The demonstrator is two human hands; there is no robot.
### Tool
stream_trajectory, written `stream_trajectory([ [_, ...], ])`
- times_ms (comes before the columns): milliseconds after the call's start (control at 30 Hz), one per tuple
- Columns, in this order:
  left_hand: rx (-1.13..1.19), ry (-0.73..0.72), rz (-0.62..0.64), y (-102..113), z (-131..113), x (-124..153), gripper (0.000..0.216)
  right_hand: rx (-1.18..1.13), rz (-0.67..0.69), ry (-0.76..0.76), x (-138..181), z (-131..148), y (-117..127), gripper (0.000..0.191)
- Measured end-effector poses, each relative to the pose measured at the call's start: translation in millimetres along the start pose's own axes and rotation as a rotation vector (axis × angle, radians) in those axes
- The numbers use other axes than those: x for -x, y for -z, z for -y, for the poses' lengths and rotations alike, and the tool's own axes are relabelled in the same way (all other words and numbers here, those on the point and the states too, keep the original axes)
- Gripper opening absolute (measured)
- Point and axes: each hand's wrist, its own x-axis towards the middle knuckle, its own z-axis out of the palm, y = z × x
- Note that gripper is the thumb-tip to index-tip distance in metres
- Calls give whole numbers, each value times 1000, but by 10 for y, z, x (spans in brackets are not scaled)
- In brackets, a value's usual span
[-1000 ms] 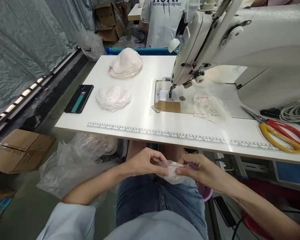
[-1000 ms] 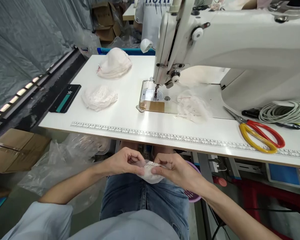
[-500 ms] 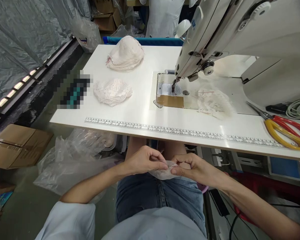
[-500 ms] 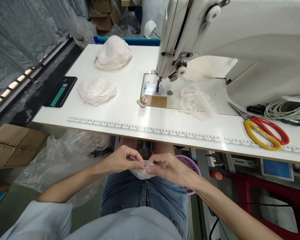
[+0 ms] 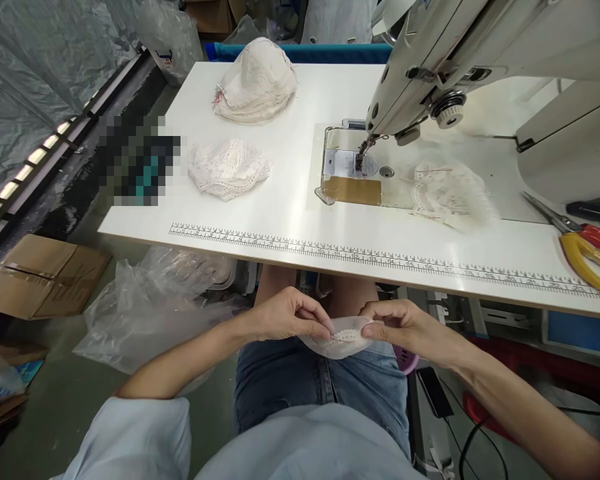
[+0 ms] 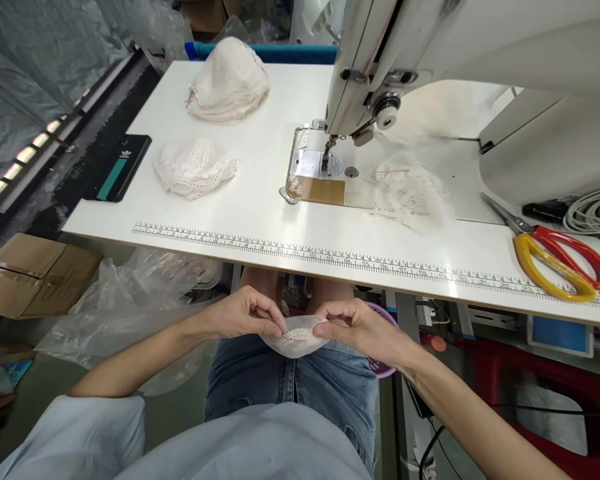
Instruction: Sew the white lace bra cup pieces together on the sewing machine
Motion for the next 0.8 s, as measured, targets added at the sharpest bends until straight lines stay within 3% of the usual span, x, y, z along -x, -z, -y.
stream_trajectory([
  [500, -16, 69, 5, -75, 5, -81, 29, 113, -42, -11, 3, 84, -3, 37],
  [667, -41, 40, 26, -50, -17, -66, 31, 128, 30, 30, -40, 129, -51, 31],
  [800, -18, 58, 34, 23, 19, -11, 29, 94, -35, 16, -57, 130, -44, 28],
])
